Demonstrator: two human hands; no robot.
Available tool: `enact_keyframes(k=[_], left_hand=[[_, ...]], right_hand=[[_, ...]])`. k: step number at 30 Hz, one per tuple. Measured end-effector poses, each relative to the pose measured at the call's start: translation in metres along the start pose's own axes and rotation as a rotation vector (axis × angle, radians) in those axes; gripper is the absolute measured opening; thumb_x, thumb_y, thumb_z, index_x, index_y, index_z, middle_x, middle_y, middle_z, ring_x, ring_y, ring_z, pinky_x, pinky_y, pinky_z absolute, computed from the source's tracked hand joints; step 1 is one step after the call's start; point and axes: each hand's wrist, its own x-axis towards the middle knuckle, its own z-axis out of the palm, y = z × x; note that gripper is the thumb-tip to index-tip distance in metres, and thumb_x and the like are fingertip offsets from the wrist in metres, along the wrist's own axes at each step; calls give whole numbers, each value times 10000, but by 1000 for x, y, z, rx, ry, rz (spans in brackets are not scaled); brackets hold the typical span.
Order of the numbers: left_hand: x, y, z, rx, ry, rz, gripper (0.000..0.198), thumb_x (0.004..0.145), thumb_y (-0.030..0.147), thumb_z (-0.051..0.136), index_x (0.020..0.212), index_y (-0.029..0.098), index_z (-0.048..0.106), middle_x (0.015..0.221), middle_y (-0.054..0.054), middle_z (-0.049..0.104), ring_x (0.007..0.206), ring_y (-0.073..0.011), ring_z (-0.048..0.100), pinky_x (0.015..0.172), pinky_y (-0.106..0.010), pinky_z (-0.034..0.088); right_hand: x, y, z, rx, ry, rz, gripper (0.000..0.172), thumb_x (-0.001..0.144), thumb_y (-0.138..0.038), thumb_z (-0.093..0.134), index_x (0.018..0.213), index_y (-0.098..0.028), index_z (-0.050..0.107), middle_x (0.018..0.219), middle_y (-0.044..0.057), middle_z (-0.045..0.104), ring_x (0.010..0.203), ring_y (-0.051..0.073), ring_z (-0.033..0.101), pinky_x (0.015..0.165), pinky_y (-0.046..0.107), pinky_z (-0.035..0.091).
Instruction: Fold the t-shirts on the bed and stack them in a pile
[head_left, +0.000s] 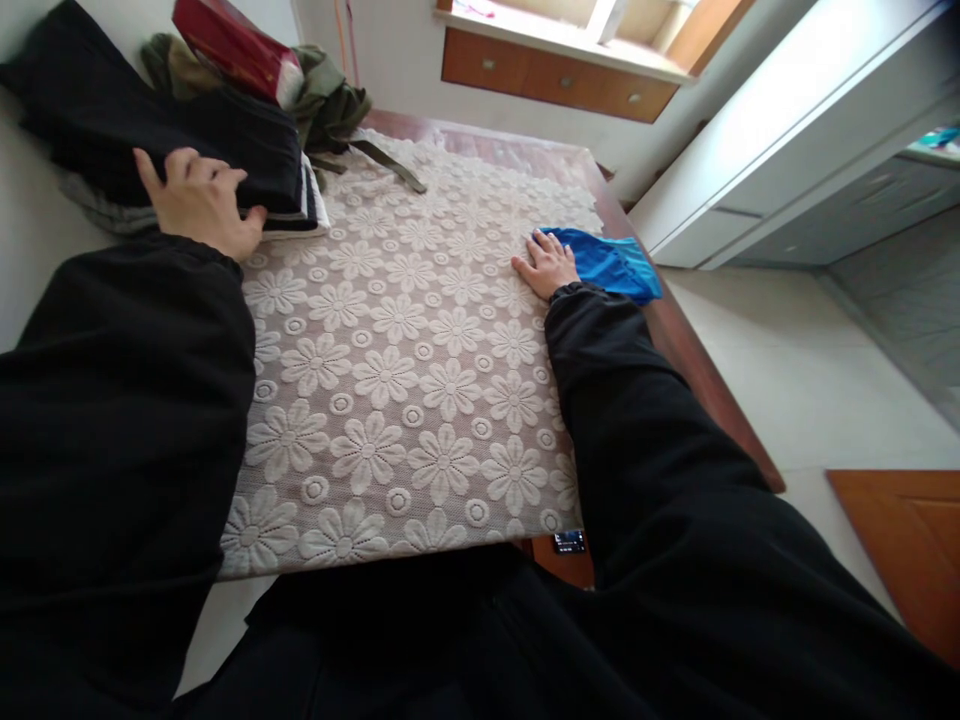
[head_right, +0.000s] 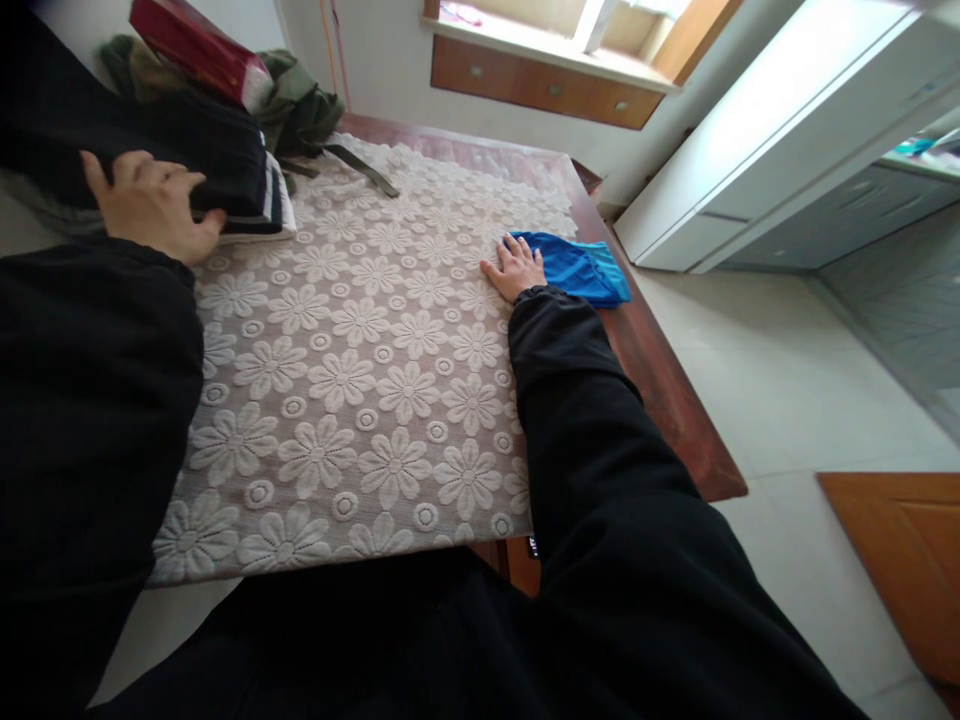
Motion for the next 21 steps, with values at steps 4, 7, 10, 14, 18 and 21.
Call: enact_keyframes(k=[4,7,10,14,18,21], left_hand=[[5,-5,2,79,50,-1,597,1061,596,547,1456,157,631,1631,-45,547,1474,-239,286,1361,-602,-4],[13,-8,0,37,65,-3,652,1037,692,565,1397,163,691,1614,-30,566,1469,-286,294,1349,-655,-31],[20,-12,2,-9,97,-4,641,1022,711,605,1326,163,741,1537,-12,633,1475,-291,314,1361,-647,-49],[27,-15,9,-89,149,-33,498,1015,594,708,1254,161,762,1389,23,723,1379,-228,388,1383,-612,1],[32,-17,10,-162,145,-135,475,984,565,709,1122,115,771,1337,4,742,1346,-187,429,1374,-586,20],[31,-16,7,-197,140,-135,555,993,593,553,1080,94,780,1323,-42,747,1423,-204,464,1348,-550,44]], right_hand=[[0,-1,-1,-27,-13,4,807,1088,-652,311,1740,-177,317,1835,104,205,1689,381,152,1355,671,165],[-1,-1,0,-10,-6,-2,813,1087,-672,295,1737,-185,330,1828,103,230,1686,379,163,1353,677,158],[-2,-1,0,14,13,-9,822,1080,-688,300,1727,-185,358,1822,106,249,1684,382,173,1353,681,145],[-6,-4,-2,40,37,-14,799,1073,-664,329,1709,-186,400,1810,110,284,1681,376,197,1354,681,137],[-9,-7,-5,27,30,2,803,1065,-644,327,1700,-160,416,1810,117,280,1686,361,194,1362,670,123],[-8,-8,-6,9,22,2,815,1066,-649,301,1701,-151,414,1814,118,264,1690,349,189,1365,661,116]])
